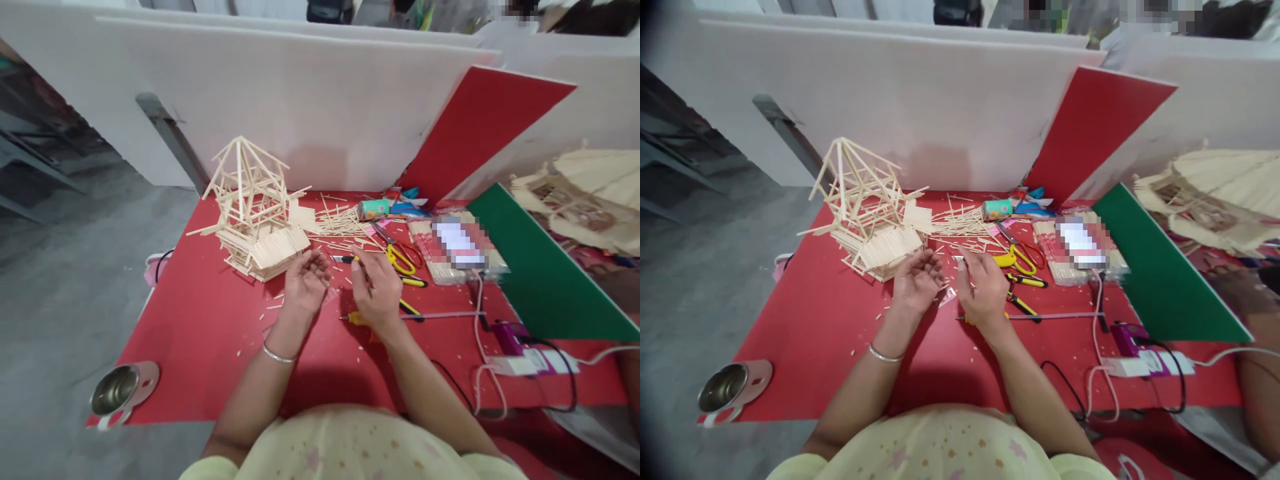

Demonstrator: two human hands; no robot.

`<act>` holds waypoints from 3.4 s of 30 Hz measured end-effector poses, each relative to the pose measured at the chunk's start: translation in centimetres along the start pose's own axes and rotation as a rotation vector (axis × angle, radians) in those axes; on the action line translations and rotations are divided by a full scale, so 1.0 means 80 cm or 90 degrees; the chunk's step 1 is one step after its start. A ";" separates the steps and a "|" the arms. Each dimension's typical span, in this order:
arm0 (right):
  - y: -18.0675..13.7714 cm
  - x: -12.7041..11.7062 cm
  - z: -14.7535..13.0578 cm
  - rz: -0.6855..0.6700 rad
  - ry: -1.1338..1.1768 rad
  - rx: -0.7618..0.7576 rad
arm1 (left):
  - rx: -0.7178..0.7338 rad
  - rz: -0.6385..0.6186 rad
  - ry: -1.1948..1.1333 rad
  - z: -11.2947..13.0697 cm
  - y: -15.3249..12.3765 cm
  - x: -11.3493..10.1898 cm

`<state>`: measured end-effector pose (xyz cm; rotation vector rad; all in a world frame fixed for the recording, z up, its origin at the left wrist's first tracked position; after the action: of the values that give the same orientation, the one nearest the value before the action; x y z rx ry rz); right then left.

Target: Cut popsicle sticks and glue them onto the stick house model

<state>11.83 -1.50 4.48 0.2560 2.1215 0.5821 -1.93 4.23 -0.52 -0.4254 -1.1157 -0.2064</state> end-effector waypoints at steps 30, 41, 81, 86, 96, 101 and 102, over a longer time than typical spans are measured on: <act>0.036 0.060 0.073 -0.627 -0.298 0.177 | 0.136 0.175 0.456 0.016 -0.079 -0.073; 0.059 0.098 0.077 -0.666 -0.301 0.097 | 0.171 0.164 0.437 0.030 -0.089 -0.068; -0.013 0.043 -0.072 -0.244 0.159 -0.204 | 0.090 0.058 0.417 0.052 -0.124 -0.026; 0.001 0.055 -0.099 -0.171 0.090 -0.238 | 0.200 0.099 0.420 0.080 -0.127 -0.025; -0.007 0.067 -0.105 -0.201 0.039 -0.300 | 0.215 0.084 0.322 0.077 -0.125 -0.032; -0.023 0.041 -0.047 -0.326 -0.034 -0.156 | 0.156 0.081 0.360 0.050 -0.113 -0.039; -0.026 0.030 -0.025 -0.345 -0.072 -0.090 | 0.145 0.072 0.373 0.043 -0.110 -0.039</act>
<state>8.89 -2.95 2.70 -0.3499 1.9172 0.3797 -9.33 -2.40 -0.08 -0.2010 -0.5296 -0.0922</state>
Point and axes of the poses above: each hand's wrist, its own y-axis towards the middle knuckle, its own x-axis out of the palm, z = x × y, the point moved 3 cm from there along y, towards the middle knuckle, and after that the axes turned 15 degrees about -z, right-handed, at the moved point
